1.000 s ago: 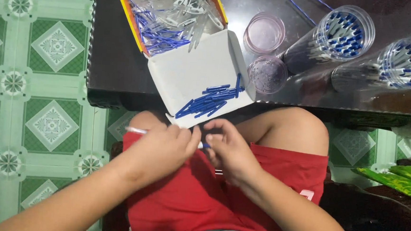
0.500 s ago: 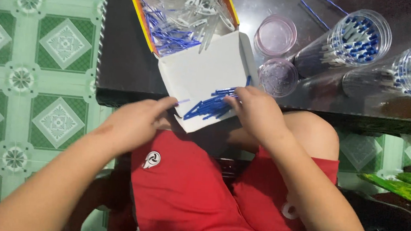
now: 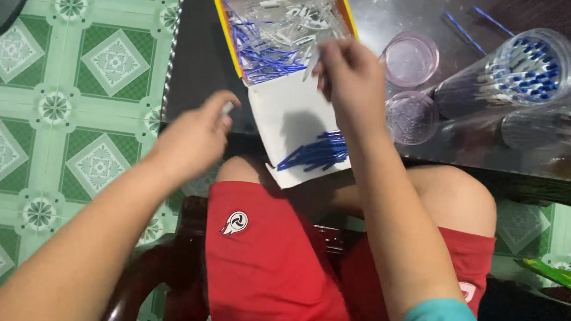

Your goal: The person sits cross-legged and assembles blue pens by hand. They pick up blue barrels and white caps from a box, fit the caps onto the barrels, and place the completed pens into clear plastic containers on the table.

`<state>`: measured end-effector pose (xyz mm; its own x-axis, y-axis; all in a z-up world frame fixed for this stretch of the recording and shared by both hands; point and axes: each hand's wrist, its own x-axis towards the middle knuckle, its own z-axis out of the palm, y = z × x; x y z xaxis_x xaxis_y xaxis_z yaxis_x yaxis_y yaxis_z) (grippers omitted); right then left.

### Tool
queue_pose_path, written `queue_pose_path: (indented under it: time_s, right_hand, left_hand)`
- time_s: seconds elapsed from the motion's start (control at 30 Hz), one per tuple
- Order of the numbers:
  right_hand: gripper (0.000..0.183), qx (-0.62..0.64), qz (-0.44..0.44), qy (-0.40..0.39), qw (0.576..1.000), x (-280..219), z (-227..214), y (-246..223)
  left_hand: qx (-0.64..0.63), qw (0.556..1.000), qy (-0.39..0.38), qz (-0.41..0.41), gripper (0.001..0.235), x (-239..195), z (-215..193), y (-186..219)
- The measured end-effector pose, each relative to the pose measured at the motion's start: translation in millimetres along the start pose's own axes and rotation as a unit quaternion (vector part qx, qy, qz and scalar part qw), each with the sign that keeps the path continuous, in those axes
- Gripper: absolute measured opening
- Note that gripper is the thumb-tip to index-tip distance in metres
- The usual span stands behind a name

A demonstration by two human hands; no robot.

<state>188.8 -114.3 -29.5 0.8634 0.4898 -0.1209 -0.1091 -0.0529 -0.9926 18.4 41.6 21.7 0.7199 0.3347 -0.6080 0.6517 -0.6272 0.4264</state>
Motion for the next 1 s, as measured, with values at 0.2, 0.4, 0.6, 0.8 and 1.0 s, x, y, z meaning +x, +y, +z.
queue_pose_path:
  time_s: [0.2,0.4,0.6,0.8,1.0]
  right_hand:
    - [0.049,-0.387,-0.084,-0.117,0.911,1.2,35.9,11.5]
    - [0.053,0.164,0.131,-0.134,0.968,-84.5,35.2,36.9]
    - [0.038,0.409,0.221,-0.046,0.884,-98.9,-10.7,54.7]
    - [0.011,0.129,0.143,0.114,0.975,-70.5,-108.1,61.6]
    - [0.029,-0.494,-0.11,0.059,0.86,-40.7,-159.0,59.8]
  left_hand:
    - [0.001,0.998,0.052,-0.02,0.037,1.2,-5.4,-18.9]
    - [0.218,0.917,0.162,0.29,0.097,-7.6,34.4,16.8]
    - [0.504,0.705,0.289,0.406,0.082,-0.2,70.1,59.9]
    - [0.467,0.758,0.225,0.395,0.012,88.4,20.1,86.8]
    - [0.383,0.825,0.246,0.335,0.024,201.4,13.1,79.0]
